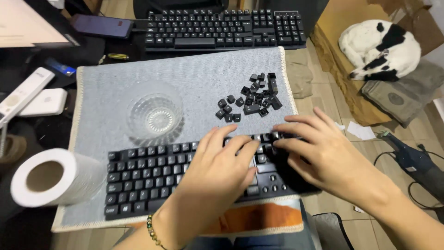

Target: Cleaning mechanical keyboard keycaps using an electric toothbrush and tissue paper.

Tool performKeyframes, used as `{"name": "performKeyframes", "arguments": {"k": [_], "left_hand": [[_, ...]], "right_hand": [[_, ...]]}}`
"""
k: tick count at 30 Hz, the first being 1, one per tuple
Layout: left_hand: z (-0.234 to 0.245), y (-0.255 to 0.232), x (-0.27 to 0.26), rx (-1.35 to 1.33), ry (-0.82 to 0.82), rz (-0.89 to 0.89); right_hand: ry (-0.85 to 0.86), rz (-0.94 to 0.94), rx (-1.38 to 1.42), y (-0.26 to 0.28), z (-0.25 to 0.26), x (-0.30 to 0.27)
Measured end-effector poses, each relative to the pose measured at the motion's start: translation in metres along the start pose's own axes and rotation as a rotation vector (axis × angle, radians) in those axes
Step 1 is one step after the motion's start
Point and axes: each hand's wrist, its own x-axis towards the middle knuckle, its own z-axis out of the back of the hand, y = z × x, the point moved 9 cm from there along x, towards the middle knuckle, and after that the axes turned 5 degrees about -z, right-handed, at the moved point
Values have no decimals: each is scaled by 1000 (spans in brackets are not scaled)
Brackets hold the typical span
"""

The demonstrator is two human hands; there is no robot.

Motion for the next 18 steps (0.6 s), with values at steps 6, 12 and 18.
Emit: {"name": "performKeyframes", "arguments": {"k": [6,12,18], "left_hand": [[20,-11,-23,30,-29,-16],[45,-25,-59,107,-83,-25],[67,-27,-101,215,-132,18]], "right_hand": [[-56,14,17,24,3,-13],[-145,29,10,52,16,-25],[-78,-75,80,56,-8,-41]]}}
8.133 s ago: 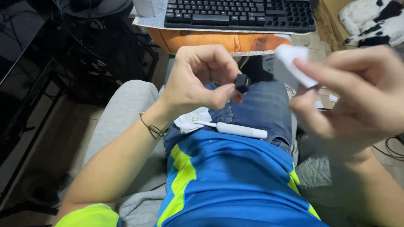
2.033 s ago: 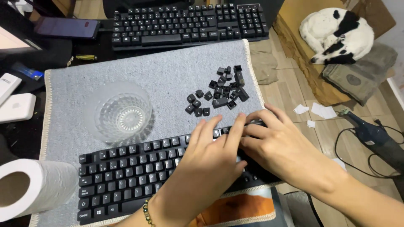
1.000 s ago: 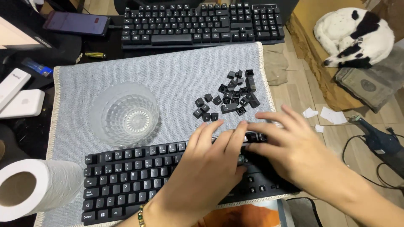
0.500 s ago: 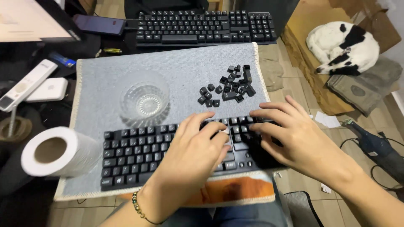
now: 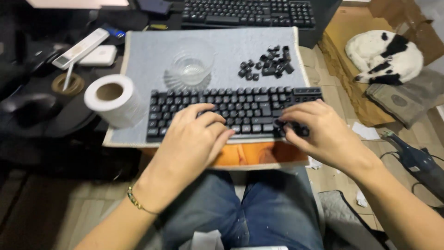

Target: Cleaning mechanical keyboard keycaps using an electric toothbrush and tissue paper.

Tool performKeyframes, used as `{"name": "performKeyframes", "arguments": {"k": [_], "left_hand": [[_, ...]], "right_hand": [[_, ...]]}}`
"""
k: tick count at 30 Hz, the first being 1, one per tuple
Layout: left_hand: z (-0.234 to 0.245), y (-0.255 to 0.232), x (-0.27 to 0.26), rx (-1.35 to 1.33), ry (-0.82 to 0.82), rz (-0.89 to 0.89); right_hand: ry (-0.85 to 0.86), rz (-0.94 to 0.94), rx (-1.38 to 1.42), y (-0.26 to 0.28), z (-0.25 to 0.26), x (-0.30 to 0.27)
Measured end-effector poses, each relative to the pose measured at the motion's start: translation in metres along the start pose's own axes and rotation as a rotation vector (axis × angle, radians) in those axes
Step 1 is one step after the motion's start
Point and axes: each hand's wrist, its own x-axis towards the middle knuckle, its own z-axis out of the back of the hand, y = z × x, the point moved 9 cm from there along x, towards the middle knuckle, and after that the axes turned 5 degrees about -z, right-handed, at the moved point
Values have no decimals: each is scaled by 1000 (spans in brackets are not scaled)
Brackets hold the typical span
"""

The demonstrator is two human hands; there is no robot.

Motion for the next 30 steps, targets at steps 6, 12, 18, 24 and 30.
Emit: {"name": "performKeyframes", "arguments": {"k": [6,12,18,24,30], "left_hand": [[13,20,-48,25,48,96],[48,34,-76,20,-57,244],[57,52,-107,15,-88,365],[59,60,-122,-52,-63,455],[81,78,-125,-75,-238,531]], "right_hand": [[-105,66,81,48,4,-2],[-126,195,232,90,0,13],[-16,252,291,123,-25,36],[30,310,333,136,-40,66],[-114,502,384,193,-45,109]]}}
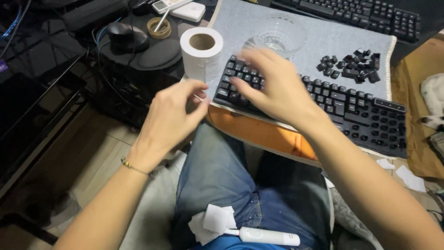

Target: Cleaning mechanical keyboard keycaps using an electric toothbrush and tissue paper.

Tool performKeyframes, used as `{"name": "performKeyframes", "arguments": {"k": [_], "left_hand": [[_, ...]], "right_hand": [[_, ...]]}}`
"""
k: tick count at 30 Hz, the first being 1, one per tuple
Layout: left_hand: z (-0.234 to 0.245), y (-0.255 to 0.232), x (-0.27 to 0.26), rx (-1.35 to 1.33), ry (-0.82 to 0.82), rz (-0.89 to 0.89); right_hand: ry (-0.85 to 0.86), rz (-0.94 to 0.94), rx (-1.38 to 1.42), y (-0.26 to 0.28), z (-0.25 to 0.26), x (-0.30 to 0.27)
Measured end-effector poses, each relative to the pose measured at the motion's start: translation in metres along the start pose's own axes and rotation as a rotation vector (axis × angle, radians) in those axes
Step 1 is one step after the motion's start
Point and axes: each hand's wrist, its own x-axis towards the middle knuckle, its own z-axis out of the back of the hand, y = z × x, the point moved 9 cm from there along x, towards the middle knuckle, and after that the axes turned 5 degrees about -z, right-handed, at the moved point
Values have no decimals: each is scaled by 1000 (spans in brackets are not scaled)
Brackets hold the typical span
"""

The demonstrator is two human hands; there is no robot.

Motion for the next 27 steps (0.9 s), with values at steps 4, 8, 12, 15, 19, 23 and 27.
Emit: {"name": "performKeyframes", "arguments": {"k": [4,8,12,15,19,23,27], "left_hand": [[-1,40,-6,-178,-81,152],[-14,99,-27,-462,-145,465],[-18,79,-28,-868,-155,560],[-31,37,-26,-968,1,511],[-66,-12,-33,-1172,326,541],[-78,-41,-35,-1243,420,564],[-87,-53,-38,-1272,481,517]], "right_hand": [[-24,-110,-87,-27,-61,47],[-95,-144,-165,-28,-69,61],[-214,-152,191,21,-5,1],[-153,-854,752,-29,-19,-79],[-33,-1104,764,-44,-14,-138],[23,-925,892,-45,-8,-154],[84,-647,678,-15,16,-144]]}}
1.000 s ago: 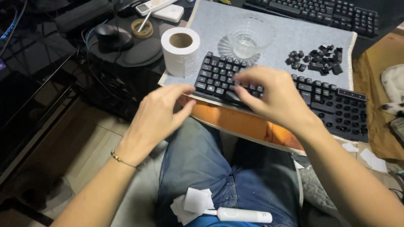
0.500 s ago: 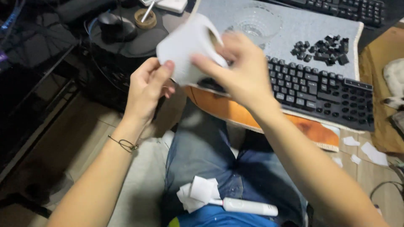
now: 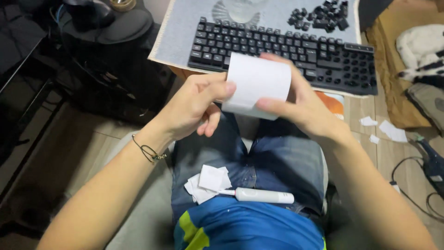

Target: Cleaning mechanical keyboard keycaps using an electric toothbrush and tissue paper.

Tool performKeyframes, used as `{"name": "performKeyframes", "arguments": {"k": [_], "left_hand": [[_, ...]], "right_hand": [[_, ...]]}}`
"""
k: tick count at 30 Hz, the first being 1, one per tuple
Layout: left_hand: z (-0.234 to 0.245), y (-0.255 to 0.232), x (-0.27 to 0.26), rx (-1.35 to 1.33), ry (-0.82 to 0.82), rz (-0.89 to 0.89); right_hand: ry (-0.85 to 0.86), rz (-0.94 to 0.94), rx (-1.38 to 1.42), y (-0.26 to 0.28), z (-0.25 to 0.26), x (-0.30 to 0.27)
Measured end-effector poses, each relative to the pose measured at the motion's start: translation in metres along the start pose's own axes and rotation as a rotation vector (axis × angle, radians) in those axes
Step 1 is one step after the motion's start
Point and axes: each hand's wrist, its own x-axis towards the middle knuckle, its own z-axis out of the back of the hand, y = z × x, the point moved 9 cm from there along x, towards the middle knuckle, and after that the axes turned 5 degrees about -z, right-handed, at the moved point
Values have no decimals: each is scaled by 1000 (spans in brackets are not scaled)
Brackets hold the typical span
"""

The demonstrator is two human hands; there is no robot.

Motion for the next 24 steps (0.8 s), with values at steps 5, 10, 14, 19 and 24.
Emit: {"name": "performKeyframes", "arguments": {"k": [5,10,14,19,24], "left_hand": [[-13,-1,-2,163,167,-26],[-14,-7,0,89,144,-42],[-7,-5,0,-116,105,-7],[-17,-2,-4,-98,-60,166],[-37,-20,-7,367,128,-94]], "right_hand": [[-17,430,-241,38,1,-20],[-102,329,-224,22,5,-12],[43,65,-41,-3,-1,-9],[42,197,-83,8,-7,-16],[-222,-101,284,-34,19,-16]]}}
